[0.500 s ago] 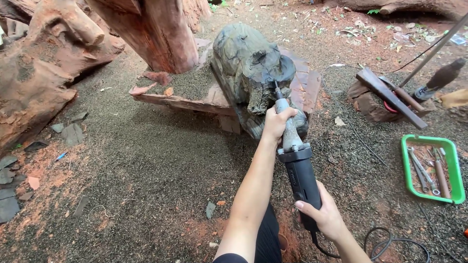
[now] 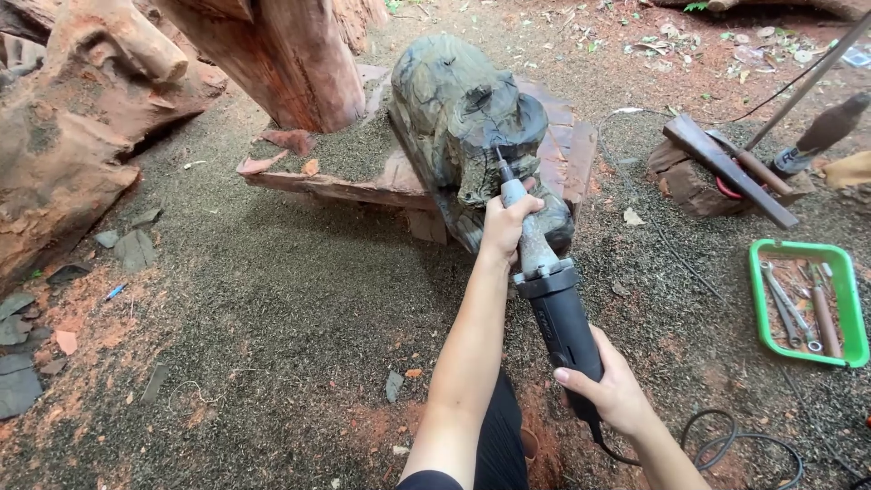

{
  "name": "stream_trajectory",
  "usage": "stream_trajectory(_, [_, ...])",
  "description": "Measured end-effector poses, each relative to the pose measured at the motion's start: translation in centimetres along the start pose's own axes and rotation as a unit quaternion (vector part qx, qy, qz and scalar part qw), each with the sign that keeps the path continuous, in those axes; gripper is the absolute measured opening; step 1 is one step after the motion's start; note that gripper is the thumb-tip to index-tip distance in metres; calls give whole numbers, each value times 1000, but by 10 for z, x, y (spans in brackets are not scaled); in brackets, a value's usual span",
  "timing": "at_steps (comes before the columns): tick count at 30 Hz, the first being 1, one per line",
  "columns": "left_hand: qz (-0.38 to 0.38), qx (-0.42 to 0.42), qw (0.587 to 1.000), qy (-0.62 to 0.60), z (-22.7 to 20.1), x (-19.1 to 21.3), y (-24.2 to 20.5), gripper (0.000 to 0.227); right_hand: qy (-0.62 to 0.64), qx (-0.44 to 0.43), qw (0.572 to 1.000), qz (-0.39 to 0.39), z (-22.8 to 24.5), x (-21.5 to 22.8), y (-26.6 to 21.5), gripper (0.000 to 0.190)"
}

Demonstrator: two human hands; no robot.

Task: Carving a wooden sculpture using a handheld rotary tool to refine details

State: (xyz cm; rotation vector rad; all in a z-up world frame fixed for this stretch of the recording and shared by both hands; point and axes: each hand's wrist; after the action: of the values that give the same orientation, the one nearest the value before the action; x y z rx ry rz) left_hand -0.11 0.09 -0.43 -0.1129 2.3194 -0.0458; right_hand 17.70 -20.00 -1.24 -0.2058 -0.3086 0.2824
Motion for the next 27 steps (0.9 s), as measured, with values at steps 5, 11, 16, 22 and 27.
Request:
stream_trajectory(5, [3,-27,997,66,6,-10,-2,66,29,-9,999,-17,-14,-3,-2,84])
stream_trajectory(11, [-11,-24,998,55,16,-24,-6,67,68,-10,997,-22,-29,-2,-4,80])
stream_trajectory(16, [-25,34,912,408,-14,-81,-57,89,222,-24,974,47,-86,-9,7,89])
stream_trajectory(22, [86,-18,897,433,43,-86,-73,39,295,-50,952,-67,-126,-33,-3,43])
stream_trajectory(27, [110,125,975,149,84,-53,-54,36,277,-32,960,7,-146,5,-5,53])
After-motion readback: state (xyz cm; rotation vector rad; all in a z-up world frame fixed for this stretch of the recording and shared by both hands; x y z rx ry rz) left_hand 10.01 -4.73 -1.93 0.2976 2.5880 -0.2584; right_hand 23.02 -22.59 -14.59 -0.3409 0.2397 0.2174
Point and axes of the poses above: each hand's wrist, its own y-axis towards the middle knuckle, its own x-axis out of the back of the hand, z = x × y, and after that the axes turned 15 degrees about -y, right-handed
